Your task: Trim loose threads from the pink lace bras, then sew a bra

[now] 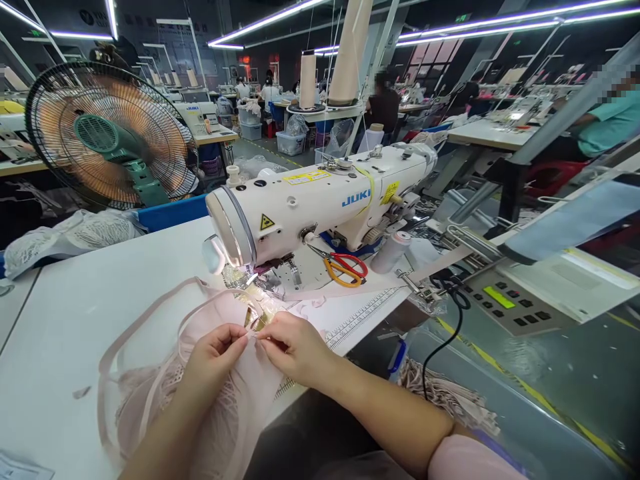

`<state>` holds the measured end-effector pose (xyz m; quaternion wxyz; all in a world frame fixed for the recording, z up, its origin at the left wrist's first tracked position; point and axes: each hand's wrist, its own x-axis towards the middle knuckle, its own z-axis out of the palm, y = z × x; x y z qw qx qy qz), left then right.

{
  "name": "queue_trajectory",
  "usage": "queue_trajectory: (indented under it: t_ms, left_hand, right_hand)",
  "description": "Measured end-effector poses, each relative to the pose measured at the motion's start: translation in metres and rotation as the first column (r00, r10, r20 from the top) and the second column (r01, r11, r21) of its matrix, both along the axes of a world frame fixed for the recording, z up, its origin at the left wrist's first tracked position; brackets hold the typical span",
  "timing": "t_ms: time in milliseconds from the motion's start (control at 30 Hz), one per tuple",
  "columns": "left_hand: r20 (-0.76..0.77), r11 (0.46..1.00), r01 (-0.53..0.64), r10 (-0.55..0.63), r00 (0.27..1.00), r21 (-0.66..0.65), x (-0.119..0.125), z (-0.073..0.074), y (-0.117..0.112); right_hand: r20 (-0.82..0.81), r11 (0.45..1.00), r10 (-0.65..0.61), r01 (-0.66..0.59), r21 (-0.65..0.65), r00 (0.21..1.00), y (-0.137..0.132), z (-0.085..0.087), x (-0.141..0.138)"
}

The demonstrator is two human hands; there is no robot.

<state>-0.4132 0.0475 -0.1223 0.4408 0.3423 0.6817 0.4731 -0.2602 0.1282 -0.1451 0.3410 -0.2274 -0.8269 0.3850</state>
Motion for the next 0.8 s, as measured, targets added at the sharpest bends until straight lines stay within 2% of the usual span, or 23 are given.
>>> queue_trajectory:
  t_ms: [533,800]
  left_hand:
    - [-0.013,1.0,-0.023,0.023,1.0,-0.01,0.0032,0.0043,-0.0005]
    - [-0.008,1.0,0.008,-0.009,1.0,-0.03,0.0025,0.0046,-0.0003]
  right_hand:
    - [0.109,0.998,0.015,-0.022,0.062,0.994,0.0028,0.001,0.0013]
    - [0.176,0.994,0.033,-0.051,0.101,0.984,0.0045,0.0042,0.0032]
